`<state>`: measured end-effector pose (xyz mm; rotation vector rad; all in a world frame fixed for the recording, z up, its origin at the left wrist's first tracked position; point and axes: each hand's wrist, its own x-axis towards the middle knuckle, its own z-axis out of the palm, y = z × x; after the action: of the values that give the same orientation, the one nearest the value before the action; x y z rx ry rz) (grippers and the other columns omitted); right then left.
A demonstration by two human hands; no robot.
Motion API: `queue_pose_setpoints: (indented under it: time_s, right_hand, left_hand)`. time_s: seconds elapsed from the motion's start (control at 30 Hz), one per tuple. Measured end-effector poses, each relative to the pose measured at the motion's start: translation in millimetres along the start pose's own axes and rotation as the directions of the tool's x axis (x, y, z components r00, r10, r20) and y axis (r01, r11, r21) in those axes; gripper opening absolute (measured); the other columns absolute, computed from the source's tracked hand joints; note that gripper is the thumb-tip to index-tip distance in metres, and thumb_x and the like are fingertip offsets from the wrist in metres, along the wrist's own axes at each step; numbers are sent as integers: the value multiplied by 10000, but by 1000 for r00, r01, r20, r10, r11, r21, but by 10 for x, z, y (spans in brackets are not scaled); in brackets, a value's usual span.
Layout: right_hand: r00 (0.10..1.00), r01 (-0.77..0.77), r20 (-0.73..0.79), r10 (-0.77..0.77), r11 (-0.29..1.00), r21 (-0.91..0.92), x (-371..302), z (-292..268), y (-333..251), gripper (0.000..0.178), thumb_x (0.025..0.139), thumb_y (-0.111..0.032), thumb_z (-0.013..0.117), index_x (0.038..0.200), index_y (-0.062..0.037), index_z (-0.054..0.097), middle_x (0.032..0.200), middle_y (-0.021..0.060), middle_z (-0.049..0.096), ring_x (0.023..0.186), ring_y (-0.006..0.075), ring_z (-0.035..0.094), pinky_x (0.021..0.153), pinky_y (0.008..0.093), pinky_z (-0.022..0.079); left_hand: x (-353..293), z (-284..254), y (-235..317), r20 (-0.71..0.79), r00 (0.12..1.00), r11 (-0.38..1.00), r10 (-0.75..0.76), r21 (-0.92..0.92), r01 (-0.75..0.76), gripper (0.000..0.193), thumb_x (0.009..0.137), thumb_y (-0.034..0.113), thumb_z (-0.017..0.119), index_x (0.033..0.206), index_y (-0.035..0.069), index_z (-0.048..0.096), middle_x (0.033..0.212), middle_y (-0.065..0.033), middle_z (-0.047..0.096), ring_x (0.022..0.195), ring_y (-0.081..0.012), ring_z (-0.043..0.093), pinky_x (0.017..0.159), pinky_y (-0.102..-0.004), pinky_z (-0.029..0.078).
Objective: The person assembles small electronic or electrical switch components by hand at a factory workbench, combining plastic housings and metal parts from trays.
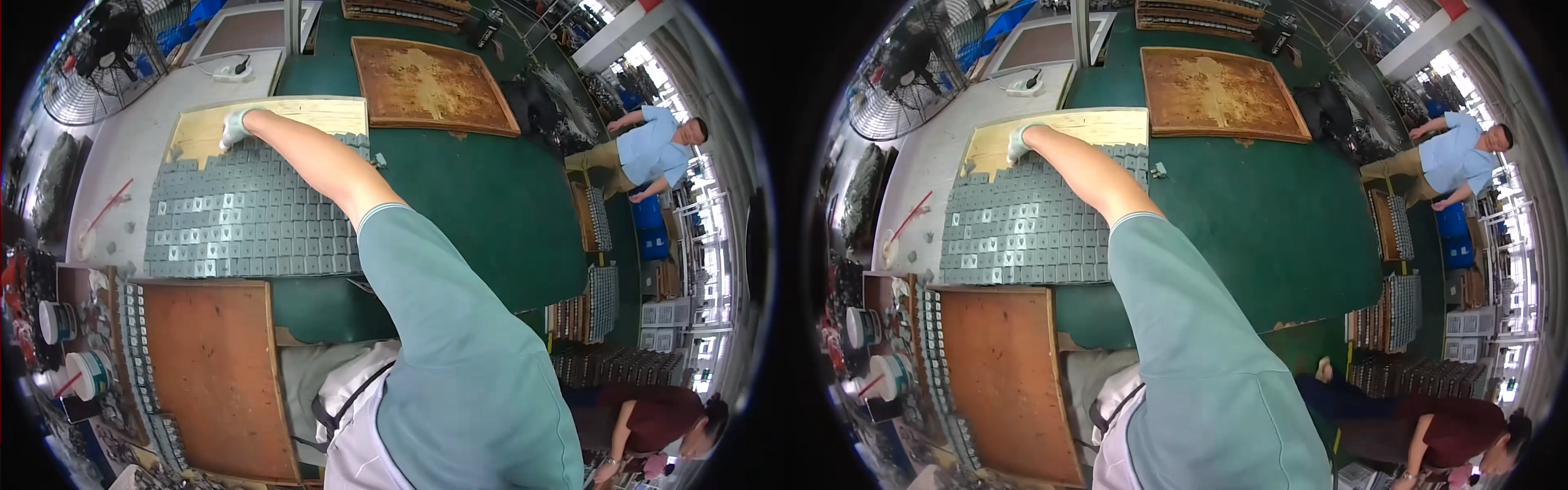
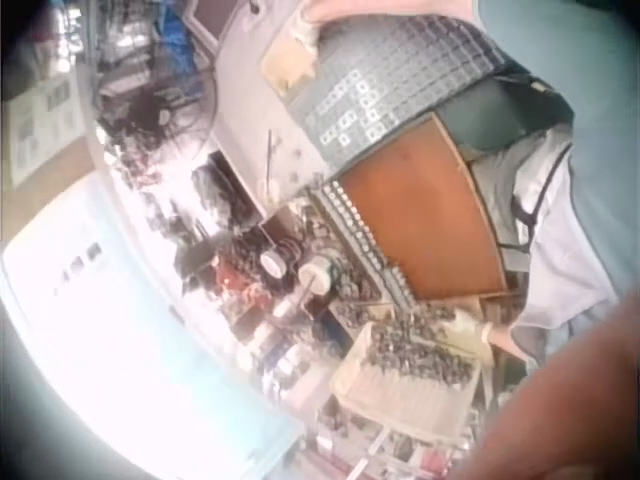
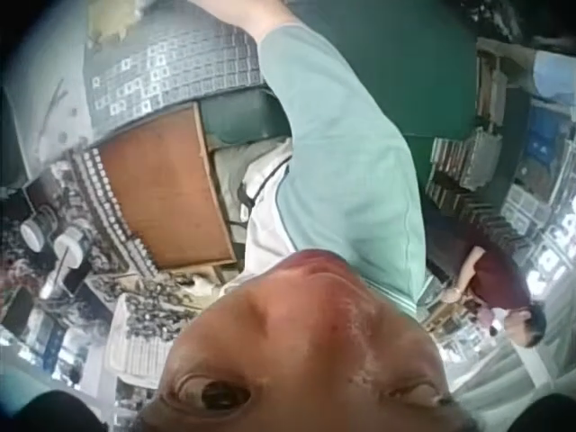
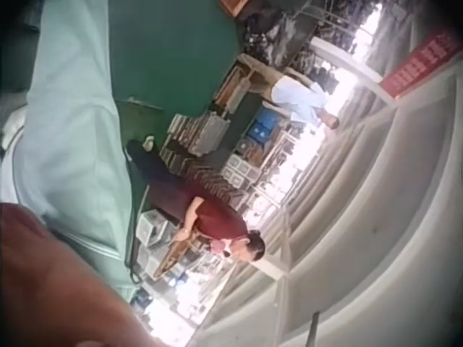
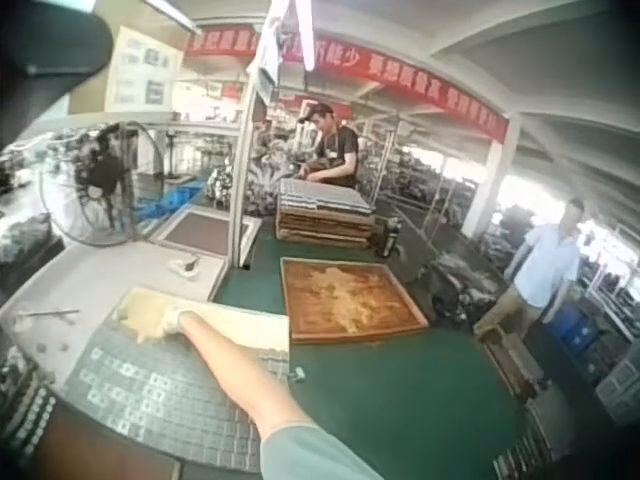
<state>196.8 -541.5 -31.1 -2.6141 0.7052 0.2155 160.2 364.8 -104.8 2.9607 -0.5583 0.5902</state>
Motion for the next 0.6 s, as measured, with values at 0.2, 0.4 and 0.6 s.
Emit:
queue_pose_setpoints:
  time_s: [0.2,0.4,0.6]
  right_hand:
    - [990,1,144,-8,999,54,-95,-176,275,456,745,-338,765,1133,-99,738,1138,90,721,1059,236,665,903,388,518]
    - [971,-102,-215,100,995,1,-131,2,180,337,810,-314,682,1097,-152,753,1134,102,718,1052,245,678,890,389,524]
    - [982,165,-45,-185,943,-289,-14,30,-195,290,891,-336,574,995,-119,737,1010,133,722,929,296,683,826,428,526]
  left_hand:
    - [309,-151,227,366,880,770,-302,638,-1,354,737,371,756,930,84,679,844,-84,707,680,-247,667,613,-400,546]
    - [189,-200,149,-70,909,640,-412,-732,234,319,932,150,639,1220,15,624,1157,-168,655,1024,-261,635,883,-401,532]
    - [-321,-17,249,-155,910,896,-385,-298,329,371,936,127,647,1268,-26,583,1213,-174,646,1054,-279,634,925,-373,515]
